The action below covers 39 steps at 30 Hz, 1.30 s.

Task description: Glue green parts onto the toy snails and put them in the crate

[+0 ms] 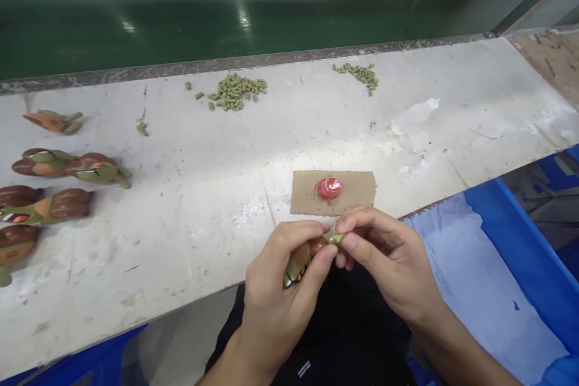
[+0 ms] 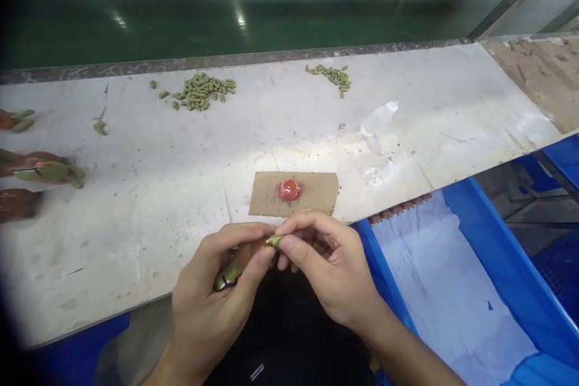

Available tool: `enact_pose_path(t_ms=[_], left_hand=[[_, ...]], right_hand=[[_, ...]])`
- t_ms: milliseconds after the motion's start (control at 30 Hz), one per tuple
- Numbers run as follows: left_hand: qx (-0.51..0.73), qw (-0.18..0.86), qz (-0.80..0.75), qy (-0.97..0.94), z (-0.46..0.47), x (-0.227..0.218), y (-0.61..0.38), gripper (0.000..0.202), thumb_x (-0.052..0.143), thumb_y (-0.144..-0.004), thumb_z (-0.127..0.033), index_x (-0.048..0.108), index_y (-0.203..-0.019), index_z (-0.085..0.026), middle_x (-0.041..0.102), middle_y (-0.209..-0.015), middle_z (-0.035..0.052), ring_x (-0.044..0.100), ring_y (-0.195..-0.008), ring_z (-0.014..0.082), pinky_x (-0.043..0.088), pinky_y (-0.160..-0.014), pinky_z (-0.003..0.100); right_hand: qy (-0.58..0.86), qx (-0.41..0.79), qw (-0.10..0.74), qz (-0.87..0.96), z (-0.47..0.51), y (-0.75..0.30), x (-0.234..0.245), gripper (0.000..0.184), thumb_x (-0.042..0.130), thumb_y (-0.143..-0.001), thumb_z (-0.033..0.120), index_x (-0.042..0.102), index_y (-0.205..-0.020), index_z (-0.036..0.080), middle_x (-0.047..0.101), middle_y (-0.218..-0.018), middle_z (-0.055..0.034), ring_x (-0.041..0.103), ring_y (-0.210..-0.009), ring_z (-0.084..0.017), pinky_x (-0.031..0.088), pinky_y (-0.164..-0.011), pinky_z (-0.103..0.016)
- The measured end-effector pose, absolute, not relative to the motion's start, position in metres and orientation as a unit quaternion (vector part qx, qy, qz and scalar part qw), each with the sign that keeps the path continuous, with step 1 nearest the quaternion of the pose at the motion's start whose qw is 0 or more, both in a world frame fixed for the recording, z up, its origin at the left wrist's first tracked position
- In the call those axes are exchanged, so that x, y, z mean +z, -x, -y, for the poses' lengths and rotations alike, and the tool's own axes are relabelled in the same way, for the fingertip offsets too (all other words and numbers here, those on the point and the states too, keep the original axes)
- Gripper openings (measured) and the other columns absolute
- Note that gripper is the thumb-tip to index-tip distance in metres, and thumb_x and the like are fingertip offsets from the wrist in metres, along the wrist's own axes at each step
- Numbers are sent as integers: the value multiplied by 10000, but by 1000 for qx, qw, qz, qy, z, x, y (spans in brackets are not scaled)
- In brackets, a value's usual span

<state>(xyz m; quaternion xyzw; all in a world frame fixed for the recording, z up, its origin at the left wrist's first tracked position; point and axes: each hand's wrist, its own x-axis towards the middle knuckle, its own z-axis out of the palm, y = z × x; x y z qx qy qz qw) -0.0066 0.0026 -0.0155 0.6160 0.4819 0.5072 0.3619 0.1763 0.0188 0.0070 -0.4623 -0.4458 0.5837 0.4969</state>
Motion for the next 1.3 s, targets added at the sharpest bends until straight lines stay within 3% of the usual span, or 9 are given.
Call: enact_pose_path(t_ms=[133, 233, 367, 467, 600, 833, 1167, 1300], left_hand=[[461, 498, -521, -518, -6, -9, 7, 95, 754, -1106, -269, 792, -1185, -306, 848, -932, -22, 835, -762, 170, 714, -700, 279], [436, 525, -522, -511, -10, -2, 10, 96, 732, -1104, -333, 826, -1091, -316, 826, -885, -32, 853, -808, 181, 707, -702, 261], [433, 459, -524, -572, -9, -2, 13, 135, 710, -1133, -270, 799, -1197, -349, 816, -1023, -36, 828, -905, 164, 676, -797, 254], [443, 355, -502, -652, -10, -9, 14, 192, 737, -1126, -174, 748, -1272, -298, 778, -1054, -12, 772, -916, 164, 639, -851, 278], [429, 274, -475, -718, -16, -21, 14, 225, 760, -1124, -127, 695, -1308, -241, 766, -1033, 4, 732, -925, 185, 603, -867, 316], [415, 253, -485, -727, -18, -31, 10, 227, 756, -1129, -130, 670, -1308, -241, 776, -1001, -11, 692, -881, 195, 565, -845, 336], [419, 250, -496, -718, -17, -33, 8, 188, 755, -1132, -150, 679, -1285, -228, 783, -988, -14, 681, -867, 193, 554, -856, 342], [417, 261, -499, -713, -18, -32, 8, 175, 745, -1131, -151, 684, -1276, -227, 774, -968, -16, 683, -863, 193, 547, -849, 344]], right_hand=[[522, 472, 516, 488, -38, -184, 17, 114, 845, -1023, 167, 879, -1032, 275, 839, -828, 3, 837, -761, -166, 708, -708, -251], [545, 419, 509, 518, -57, -193, 20, 99, 854, -983, 158, 864, -959, 253, 816, -799, 8, 803, -705, -168, 682, -662, -273], [556, 374, 435, 601, -75, -199, 22, 81, 818, -986, 182, 856, -950, 244, 817, -839, 0, 766, -742, -167, 627, -674, -282], [554, 322, 353, 682, -82, -198, 27, 128, 763, -993, 167, 840, -921, 240, 800, -842, -6, 724, -736, -169, 577, -660, -294], [539, 257, 312, 739, -88, -195, 34, 151, 719, -1031, 164, 819, -942, 235, 781, -856, -14, 685, -720, -170, 553, -663, -316], [510, 221, 265, 788, -96, -193, 36, 161, 756, -1054, 149, 838, -939, 226, 835, -946, -37, 703, -744, -179, 552, -683, -332], [498, 214, 253, 802, -90, -199, 43, 185, 705, -1040, 120, 840, -960, 220, 779, -860, -20, 666, -696, -160, 523, -632, -305], [498, 231, 255, 796, -87, -200, 42, 173, 717, -1050, 125, 846, -974, 211, 817, -918, -33, 684, -717, -159, 546, -645, -300]])
